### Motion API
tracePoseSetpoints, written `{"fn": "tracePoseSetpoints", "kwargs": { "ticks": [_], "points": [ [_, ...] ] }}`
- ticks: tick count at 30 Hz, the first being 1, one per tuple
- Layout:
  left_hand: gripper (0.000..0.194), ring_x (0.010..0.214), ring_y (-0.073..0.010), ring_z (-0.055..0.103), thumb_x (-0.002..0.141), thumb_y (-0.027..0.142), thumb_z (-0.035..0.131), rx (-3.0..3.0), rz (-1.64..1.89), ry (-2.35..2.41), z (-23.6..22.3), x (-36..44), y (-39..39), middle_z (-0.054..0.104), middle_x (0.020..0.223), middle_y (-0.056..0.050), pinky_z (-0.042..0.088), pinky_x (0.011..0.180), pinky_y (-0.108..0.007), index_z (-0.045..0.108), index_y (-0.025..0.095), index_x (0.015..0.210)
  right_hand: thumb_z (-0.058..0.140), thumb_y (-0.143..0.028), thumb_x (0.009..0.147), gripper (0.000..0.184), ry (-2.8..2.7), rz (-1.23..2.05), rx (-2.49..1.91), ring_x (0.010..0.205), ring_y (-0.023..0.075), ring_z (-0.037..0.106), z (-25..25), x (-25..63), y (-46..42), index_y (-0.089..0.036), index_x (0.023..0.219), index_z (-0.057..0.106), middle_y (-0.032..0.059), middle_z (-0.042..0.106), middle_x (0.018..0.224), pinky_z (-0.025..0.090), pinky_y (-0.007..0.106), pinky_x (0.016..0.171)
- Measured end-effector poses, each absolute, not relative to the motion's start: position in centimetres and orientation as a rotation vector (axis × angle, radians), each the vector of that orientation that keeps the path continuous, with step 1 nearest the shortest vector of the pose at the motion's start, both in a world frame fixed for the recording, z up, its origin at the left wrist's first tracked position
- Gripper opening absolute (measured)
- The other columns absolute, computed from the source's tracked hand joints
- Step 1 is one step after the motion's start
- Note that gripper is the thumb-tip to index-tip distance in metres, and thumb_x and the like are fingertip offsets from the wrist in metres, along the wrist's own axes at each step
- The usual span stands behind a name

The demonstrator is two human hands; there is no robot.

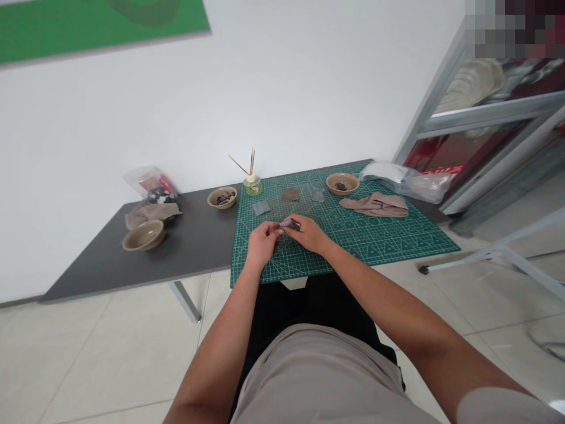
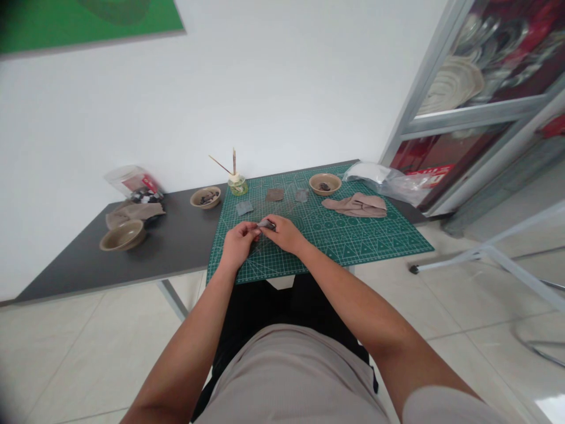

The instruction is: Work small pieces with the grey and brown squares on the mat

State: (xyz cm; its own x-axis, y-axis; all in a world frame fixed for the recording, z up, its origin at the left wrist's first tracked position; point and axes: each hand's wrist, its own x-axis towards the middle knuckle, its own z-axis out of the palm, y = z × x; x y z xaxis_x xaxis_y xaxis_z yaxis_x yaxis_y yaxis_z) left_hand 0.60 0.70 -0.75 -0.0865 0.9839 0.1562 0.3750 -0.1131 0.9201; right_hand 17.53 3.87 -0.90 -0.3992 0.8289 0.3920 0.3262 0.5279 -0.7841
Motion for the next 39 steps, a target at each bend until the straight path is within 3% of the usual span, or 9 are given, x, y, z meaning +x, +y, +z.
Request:
{"fn": "tracePoseSetpoints", "kwargs": {
  "ticks": [6, 16, 21, 27, 34, 39],
  "points": [
    [0.014, 0.061, -0.0142, 0.06, 0.075, 0.024, 0.063, 1.476, 1.199, 1.444, -1.06, 0.69, 1.02, 0.064, 0.067, 0.001, 0.047, 0.062, -0.027, 0.067, 0.019, 0.088, 0.065, -0.034, 0.083, 0.013, -1.899, 0.788, -1.004, 0.073, 0.016, 0.059, -0.77, 17.62, 3.7, -0.021, 0.083, 0.067, -0.0004, 0.066, 0.077, 0.041, 0.028, 0.069],
    [0.025, 0.063, -0.0113, 0.06, 0.068, 0.025, 0.072, 1.394, 1.343, 1.326, -1.61, 0.37, 1.08, 0.066, 0.071, 0.002, 0.047, 0.065, -0.024, 0.064, 0.017, 0.091, 0.065, -0.036, 0.083, 0.016, -1.775, 0.838, -1.078, 0.07, 0.0174, 0.063, -0.79, 17.55, 3.79, -0.021, 0.088, 0.068, -0.0001, 0.068, 0.072, 0.046, 0.029, 0.069],
    [0.02, 0.061, -0.0126, 0.062, 0.067, 0.026, 0.075, 1.384, 1.329, 1.398, -1.05, 0.73, 0.77, 0.066, 0.066, 0.002, 0.047, 0.062, -0.024, 0.062, 0.017, 0.079, 0.064, -0.034, 0.082, 0.015, -1.775, 0.838, -1.05, 0.071, 0.0171, 0.063, -0.79, 17.46, 3.57, -0.022, 0.091, 0.069, -0.001, 0.068, 0.07, 0.046, 0.027, 0.066],
    [0.019, 0.06, -0.012, 0.061, 0.07, 0.027, 0.073, 1.429, 1.289, 1.365, -1.06, 0.66, 0.63, 0.066, 0.065, 0.003, 0.045, 0.059, -0.023, 0.066, 0.018, 0.085, 0.064, -0.031, 0.083, 0.011, -1.823, 0.797, -1.006, 0.074, 0.0165, 0.063, -0.75, 17.51, 3.58, -0.022, 0.086, 0.07, -0.0007, 0.068, 0.074, 0.045, 0.027, 0.068],
    [0.018, 0.064, -0.0135, 0.064, 0.066, 0.024, 0.076, 1.439, 1.288, 1.419, -1.24, 0.51, 0.76, 0.069, 0.069, 0.001, 0.048, 0.064, -0.025, 0.068, 0.018, 0.081, 0.063, -0.024, 0.083, 0.007, -1.924, 0.727, -0.95, 0.079, 0.0163, 0.064, -0.51, 17.47, 3.58, -0.021, 0.084, 0.07, 0.0008, 0.071, 0.084, 0.045, 0.028, 0.075],
    [0.028, 0.076, -0.0165, 0.069, 0.064, 0.02, 0.076, 1.383, 1.299, 1.38, -1.29, 0.48, 0.91, 0.075, 0.086, -0.003, 0.052, 0.077, -0.029, 0.071, 0.018, 0.092, 0.067, -0.026, 0.081, 0.008, -1.93, 0.763, -0.92, 0.078, 0.0162, 0.062, -0.71, 17.6, 3.86, -0.021, 0.087, 0.069, 0.0005, 0.07, 0.084, 0.044, 0.028, 0.073]
  ]
}}
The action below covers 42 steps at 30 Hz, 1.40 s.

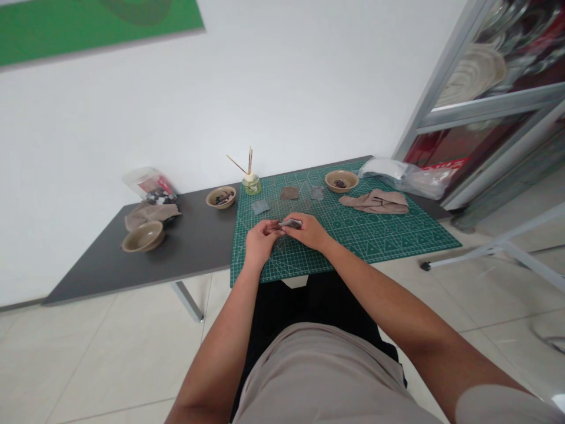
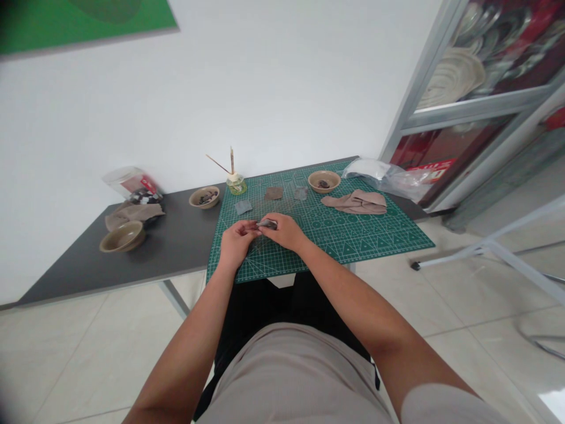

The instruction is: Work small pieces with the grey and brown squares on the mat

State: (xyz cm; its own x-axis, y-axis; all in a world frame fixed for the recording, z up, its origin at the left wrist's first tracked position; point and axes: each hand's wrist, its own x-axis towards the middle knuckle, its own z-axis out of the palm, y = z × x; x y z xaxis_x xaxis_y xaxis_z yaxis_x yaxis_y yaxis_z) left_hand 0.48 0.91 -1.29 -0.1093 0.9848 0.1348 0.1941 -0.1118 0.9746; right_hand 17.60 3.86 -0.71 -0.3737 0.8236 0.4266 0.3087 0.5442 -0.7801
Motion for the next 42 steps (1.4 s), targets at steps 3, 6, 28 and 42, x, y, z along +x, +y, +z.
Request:
{"fn": "tracePoseSetpoints", "kwargs": {
  "ticks": [3, 6, 28, 42],
  "points": [
    [0.02, 0.07, -0.0158, 0.066, 0.067, 0.022, 0.074, 1.502, 1.197, 1.459, -1.22, 0.35, 0.9, 0.073, 0.075, 0.0, 0.05, 0.073, -0.029, 0.072, 0.019, 0.087, 0.067, -0.026, 0.082, 0.008, -1.943, 0.789, -0.91, 0.08, 0.0167, 0.063, -0.95, 17.69, 4.11, -0.021, 0.088, 0.069, 0.0008, 0.07, 0.085, 0.044, 0.029, 0.075],
    [0.012, 0.065, -0.0146, 0.063, 0.069, 0.023, 0.072, 1.595, 1.142, 1.524, -1.01, 0.28, 0.85, 0.07, 0.069, 0.002, 0.047, 0.068, -0.027, 0.072, 0.02, 0.081, 0.066, -0.026, 0.083, 0.007, -1.952, 0.788, -0.896, 0.082, 0.0167, 0.063, -1.11, 17.7, 4.22, -0.021, 0.087, 0.069, 0.0008, 0.07, 0.086, 0.044, 0.029, 0.076],
    [0.016, 0.064, -0.0152, 0.065, 0.07, 0.026, 0.071, 1.421, 1.229, 1.394, -0.88, 0.61, 0.8, 0.071, 0.072, 0.0, 0.051, 0.067, -0.029, 0.07, 0.018, 0.083, 0.061, -0.026, 0.085, 0.008, -1.971, 0.779, -0.897, 0.076, 0.0151, 0.059, -0.78, 17.73, 3.79, -0.02, 0.087, 0.065, -0.0004, 0.066, 0.081, 0.042, 0.027, 0.072],
    [0.016, 0.062, -0.0145, 0.064, 0.069, 0.025, 0.07, 1.392, 1.233, 1.407, -0.7, 0.71, 0.62, 0.071, 0.071, 0.0, 0.052, 0.066, -0.028, 0.07, 0.018, 0.083, 0.059, -0.028, 0.088, 0.009, -1.997, 0.737, -0.897, 0.075, 0.0154, 0.057, -1.1, 17.6, 3.9, -0.02, 0.086, 0.063, -0.0002, 0.063, 0.08, 0.04, 0.027, 0.072]
  ]
}}
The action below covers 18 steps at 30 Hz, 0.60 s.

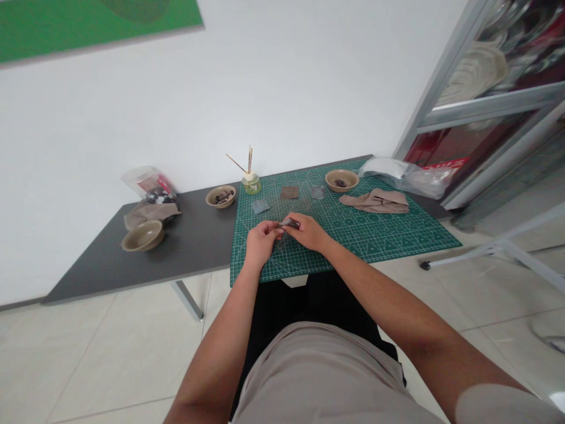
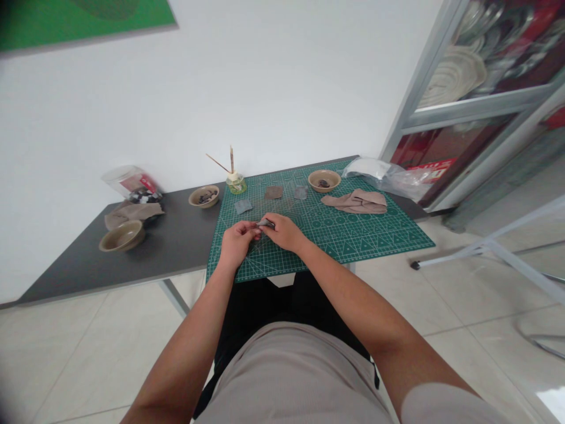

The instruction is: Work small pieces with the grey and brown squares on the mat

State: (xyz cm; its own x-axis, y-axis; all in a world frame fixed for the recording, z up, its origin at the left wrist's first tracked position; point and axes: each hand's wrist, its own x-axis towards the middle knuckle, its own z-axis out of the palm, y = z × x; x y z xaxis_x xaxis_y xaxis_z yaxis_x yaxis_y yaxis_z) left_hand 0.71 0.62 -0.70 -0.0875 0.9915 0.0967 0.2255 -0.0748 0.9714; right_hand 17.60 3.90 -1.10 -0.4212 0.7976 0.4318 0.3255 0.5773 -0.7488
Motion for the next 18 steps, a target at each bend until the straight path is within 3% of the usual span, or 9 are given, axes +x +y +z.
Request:
{"fn": "tracePoseSetpoints", "kwargs": {
  "ticks": [18],
  "points": [
    [0.015, 0.062, -0.0146, 0.063, 0.072, 0.027, 0.068, 1.409, 1.238, 1.433, -0.77, 0.77, 0.53, 0.069, 0.069, 0.0, 0.05, 0.065, -0.028, 0.07, 0.019, 0.085, 0.057, -0.027, 0.088, 0.008, -1.978, 0.709, -0.9, 0.076, 0.0159, 0.056, -0.99, 17.57, 3.74, -0.021, 0.083, 0.06, -0.0005, 0.061, 0.079, 0.041, 0.028, 0.073]
  ]
}}
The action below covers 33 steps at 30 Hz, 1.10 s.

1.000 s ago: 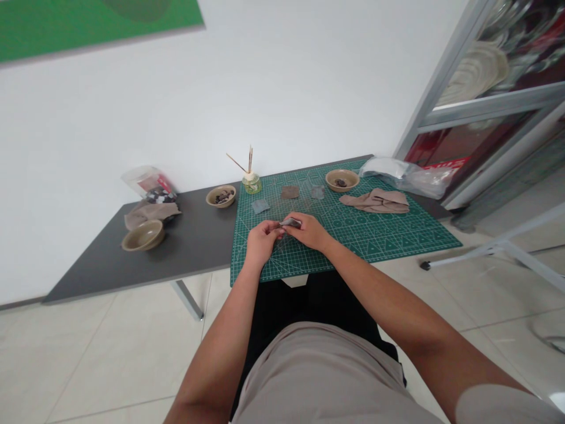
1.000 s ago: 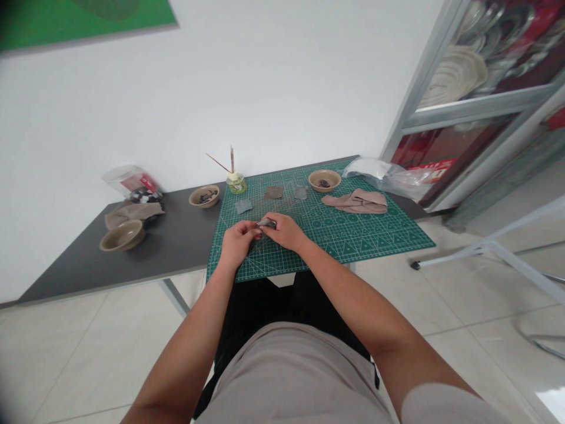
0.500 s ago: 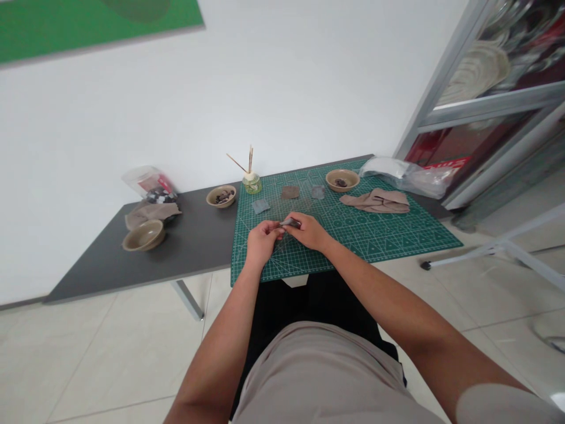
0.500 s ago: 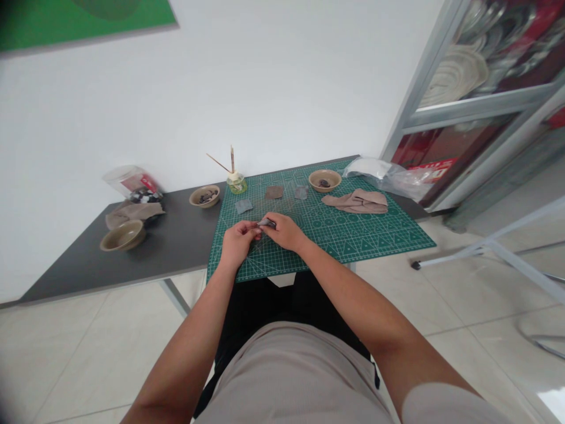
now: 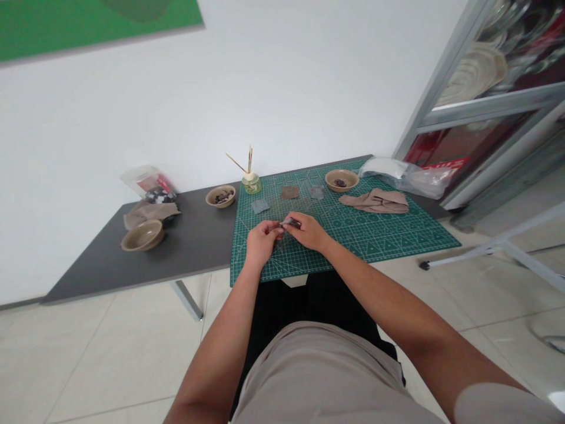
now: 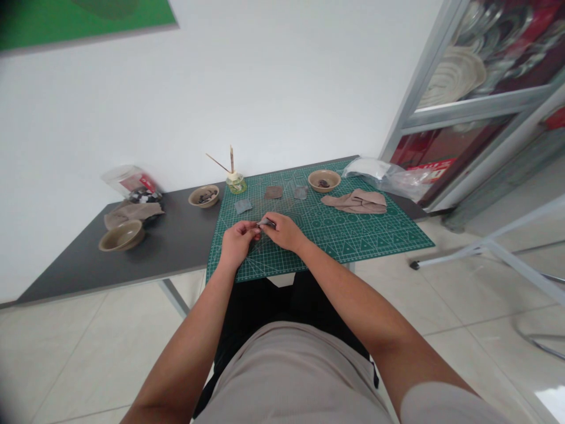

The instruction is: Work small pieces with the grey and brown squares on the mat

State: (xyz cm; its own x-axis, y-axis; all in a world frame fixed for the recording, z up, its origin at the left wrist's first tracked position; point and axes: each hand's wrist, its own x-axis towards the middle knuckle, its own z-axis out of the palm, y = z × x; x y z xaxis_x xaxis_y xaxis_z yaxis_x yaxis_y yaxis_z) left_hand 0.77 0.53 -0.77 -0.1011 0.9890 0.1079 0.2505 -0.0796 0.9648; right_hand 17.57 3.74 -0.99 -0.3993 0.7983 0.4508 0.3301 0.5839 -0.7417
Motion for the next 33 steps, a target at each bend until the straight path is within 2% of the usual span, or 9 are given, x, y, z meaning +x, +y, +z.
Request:
{"fn": "tracePoseSetpoints", "kwargs": {
  "ticks": [27, 33],
  "points": [
    [0.015, 0.063, -0.0151, 0.065, 0.072, 0.025, 0.068, 1.419, 1.227, 1.436, -0.42, 0.81, 0.32, 0.071, 0.072, -0.001, 0.051, 0.065, -0.028, 0.071, 0.019, 0.085, 0.057, -0.026, 0.087, 0.01, -1.977, 0.701, -0.926, 0.072, 0.0156, 0.055, -0.83, 17.5, 3.63, -0.021, 0.078, 0.059, -0.0009, 0.059, 0.075, 0.04, 0.028, 0.071],
    [0.015, 0.062, -0.0149, 0.064, 0.071, 0.026, 0.068, 1.432, 1.21, 1.435, -0.62, 0.77, 0.45, 0.071, 0.072, 0.0, 0.052, 0.065, -0.028, 0.07, 0.019, 0.085, 0.057, -0.026, 0.087, 0.008, -1.975, 0.695, -0.91, 0.077, 0.0165, 0.057, -1.0, 17.58, 3.71, -0.021, 0.082, 0.062, 0.0008, 0.063, 0.081, 0.041, 0.029, 0.074]
  ]
}}
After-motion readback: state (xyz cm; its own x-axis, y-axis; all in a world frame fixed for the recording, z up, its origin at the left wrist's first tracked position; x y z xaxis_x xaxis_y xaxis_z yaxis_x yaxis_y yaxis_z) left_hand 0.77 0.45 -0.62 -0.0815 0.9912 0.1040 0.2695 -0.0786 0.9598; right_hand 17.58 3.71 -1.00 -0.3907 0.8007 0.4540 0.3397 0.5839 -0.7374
